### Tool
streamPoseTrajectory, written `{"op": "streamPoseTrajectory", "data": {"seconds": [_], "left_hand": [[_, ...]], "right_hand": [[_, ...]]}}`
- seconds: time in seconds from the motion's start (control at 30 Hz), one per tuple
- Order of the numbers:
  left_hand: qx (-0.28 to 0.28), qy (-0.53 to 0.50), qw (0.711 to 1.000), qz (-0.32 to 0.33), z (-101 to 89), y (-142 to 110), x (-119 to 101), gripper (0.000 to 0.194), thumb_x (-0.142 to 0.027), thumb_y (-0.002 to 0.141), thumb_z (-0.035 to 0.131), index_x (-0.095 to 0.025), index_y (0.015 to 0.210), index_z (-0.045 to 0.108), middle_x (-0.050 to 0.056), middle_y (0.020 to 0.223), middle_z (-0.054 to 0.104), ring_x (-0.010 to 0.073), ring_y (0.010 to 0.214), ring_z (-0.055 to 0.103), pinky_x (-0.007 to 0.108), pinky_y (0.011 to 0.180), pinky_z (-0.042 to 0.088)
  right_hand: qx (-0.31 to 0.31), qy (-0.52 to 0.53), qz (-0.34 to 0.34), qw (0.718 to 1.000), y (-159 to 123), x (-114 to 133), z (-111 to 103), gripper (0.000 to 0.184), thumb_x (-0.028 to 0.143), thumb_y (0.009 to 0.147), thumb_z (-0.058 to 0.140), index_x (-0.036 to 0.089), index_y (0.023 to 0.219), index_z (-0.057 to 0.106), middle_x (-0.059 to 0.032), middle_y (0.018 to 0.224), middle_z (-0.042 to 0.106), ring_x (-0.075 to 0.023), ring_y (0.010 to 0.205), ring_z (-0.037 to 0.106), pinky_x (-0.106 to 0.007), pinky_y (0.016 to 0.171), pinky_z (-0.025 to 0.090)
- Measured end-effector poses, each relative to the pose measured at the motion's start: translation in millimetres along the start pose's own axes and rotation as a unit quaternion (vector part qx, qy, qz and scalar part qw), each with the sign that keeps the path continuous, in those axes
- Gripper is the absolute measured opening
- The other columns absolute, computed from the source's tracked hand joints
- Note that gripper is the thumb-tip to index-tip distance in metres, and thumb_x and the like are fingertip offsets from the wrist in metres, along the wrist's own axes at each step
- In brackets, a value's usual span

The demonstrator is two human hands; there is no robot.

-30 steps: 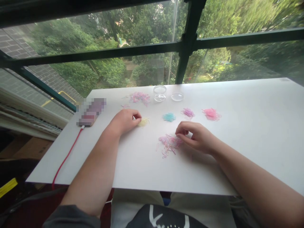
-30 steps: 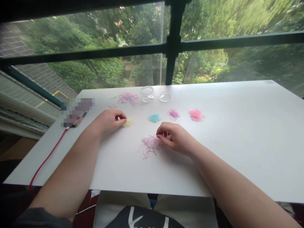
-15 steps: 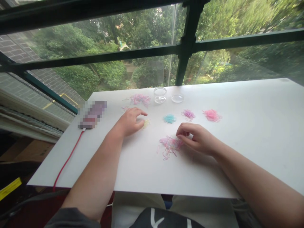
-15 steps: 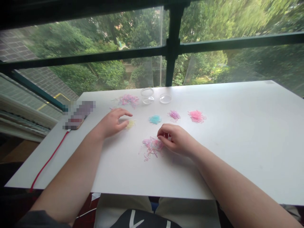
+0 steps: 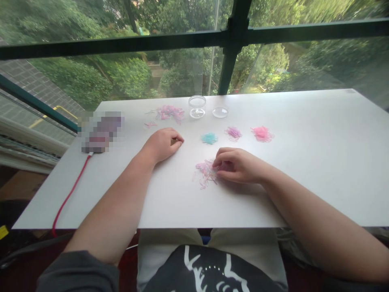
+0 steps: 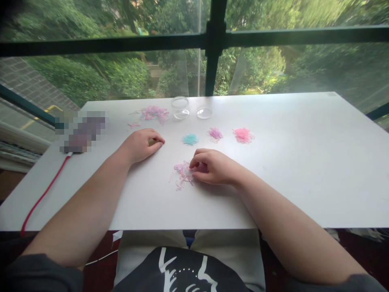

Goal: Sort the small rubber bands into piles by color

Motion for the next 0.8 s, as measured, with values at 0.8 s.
{"op": "streamPoseTrajectory", "data": {"seconds": [0.8], "left_hand": [[0.073,-0.111,0.97,0.203,23.5,-20,-98,0.018,-0.033,0.081,0.059,-0.02,0.09,0.069,0.006,0.098,0.065,0.019,0.093,0.058,0.032,0.09,0.043]], "right_hand": [[-0.101,-0.048,0.049,0.993,0,-10,-16,0.008,0.015,0.077,0.053,0.017,0.077,0.061,0.0007,0.065,0.056,-0.0086,0.055,0.044,-0.022,0.054,0.034]]}}
Point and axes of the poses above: each hand's wrist, its own y-axis towards the middle knuckle, its own z-axis out of the palm, x = y × z, the point moved 10 cm from there along y, towards the middle knuckle
